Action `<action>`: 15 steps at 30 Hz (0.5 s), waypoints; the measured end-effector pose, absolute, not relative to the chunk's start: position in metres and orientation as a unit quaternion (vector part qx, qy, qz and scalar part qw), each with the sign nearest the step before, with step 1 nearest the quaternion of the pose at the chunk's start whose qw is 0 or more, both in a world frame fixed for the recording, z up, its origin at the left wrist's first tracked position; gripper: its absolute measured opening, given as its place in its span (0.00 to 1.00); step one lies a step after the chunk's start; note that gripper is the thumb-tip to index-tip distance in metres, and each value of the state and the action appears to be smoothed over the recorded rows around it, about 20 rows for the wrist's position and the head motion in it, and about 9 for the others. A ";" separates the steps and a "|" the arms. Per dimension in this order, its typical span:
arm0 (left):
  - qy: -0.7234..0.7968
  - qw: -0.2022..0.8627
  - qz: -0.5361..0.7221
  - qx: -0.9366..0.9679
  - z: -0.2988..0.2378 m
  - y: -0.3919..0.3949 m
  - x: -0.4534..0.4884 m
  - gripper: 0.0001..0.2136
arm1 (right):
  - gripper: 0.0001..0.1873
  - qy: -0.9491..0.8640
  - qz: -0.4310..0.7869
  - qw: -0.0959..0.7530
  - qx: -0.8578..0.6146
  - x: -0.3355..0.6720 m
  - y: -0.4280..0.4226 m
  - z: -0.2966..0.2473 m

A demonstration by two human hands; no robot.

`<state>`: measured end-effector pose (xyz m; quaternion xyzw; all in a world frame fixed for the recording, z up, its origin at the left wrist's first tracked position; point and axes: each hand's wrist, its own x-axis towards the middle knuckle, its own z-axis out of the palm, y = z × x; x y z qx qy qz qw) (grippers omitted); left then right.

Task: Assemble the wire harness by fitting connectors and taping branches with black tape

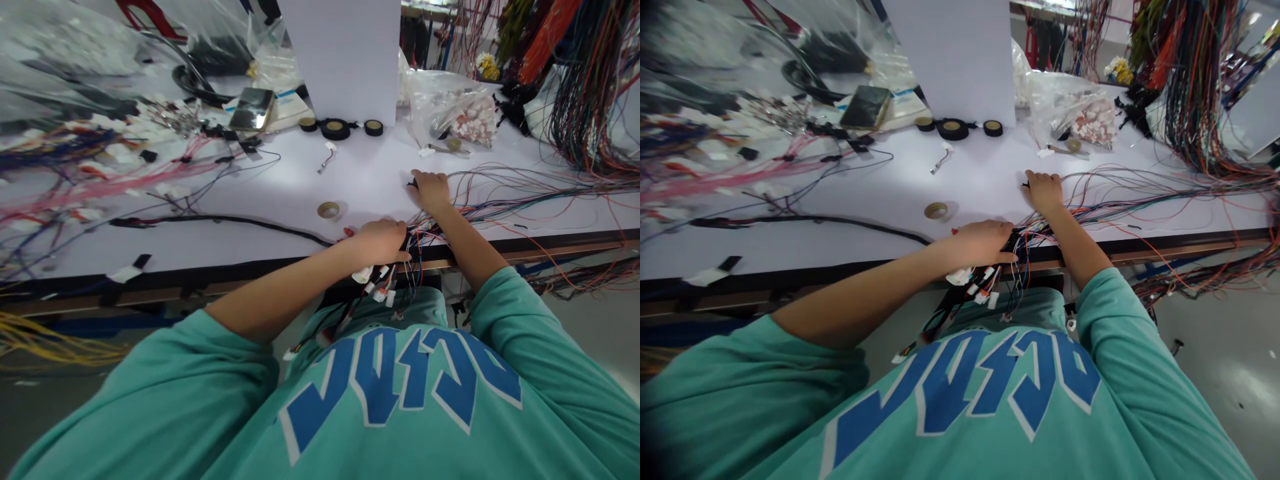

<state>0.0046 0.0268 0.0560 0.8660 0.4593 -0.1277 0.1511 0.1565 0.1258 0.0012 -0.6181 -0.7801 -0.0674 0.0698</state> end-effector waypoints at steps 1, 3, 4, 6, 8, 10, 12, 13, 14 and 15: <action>0.454 0.145 -0.136 0.869 0.055 0.026 0.006 0.24 | 0.22 -0.780 -0.066 0.074 -0.618 0.157 0.127 0.001; 0.442 0.149 -0.146 0.873 0.054 0.028 0.004 0.21 | 0.22 -0.778 -0.061 0.086 -0.620 0.160 0.130 -0.001; 0.437 0.155 -0.148 0.874 0.054 0.031 0.001 0.20 | 0.22 -0.776 -0.054 0.097 -0.621 0.161 0.132 -0.002; 0.427 0.176 -0.146 0.875 0.054 0.038 -0.004 0.18 | 0.22 -0.769 -0.032 0.131 -0.625 0.164 0.136 -0.005; 0.417 0.205 -0.126 0.877 0.051 0.047 -0.009 0.17 | 0.21 -0.760 -0.001 0.177 -0.625 0.169 0.140 -0.010; 0.417 0.227 -0.089 0.876 0.046 0.057 -0.013 0.17 | 0.21 -0.751 0.031 0.225 -0.620 0.174 0.146 -0.015; 0.419 0.235 -0.048 0.876 0.043 0.072 -0.016 0.18 | 0.21 -0.742 0.059 0.281 -0.606 0.180 0.154 -0.018; 0.418 0.232 -0.031 0.878 0.043 0.081 -0.018 0.18 | 0.22 -0.737 0.068 0.313 -0.596 0.183 0.159 -0.018; 0.416 0.225 -0.017 0.881 0.044 0.091 -0.020 0.19 | 0.21 -0.733 0.073 0.344 -0.582 0.187 0.164 -0.016; 0.417 0.212 -0.006 0.884 0.045 0.101 -0.021 0.19 | 0.21 -0.732 0.075 0.371 -0.566 0.190 0.169 -0.012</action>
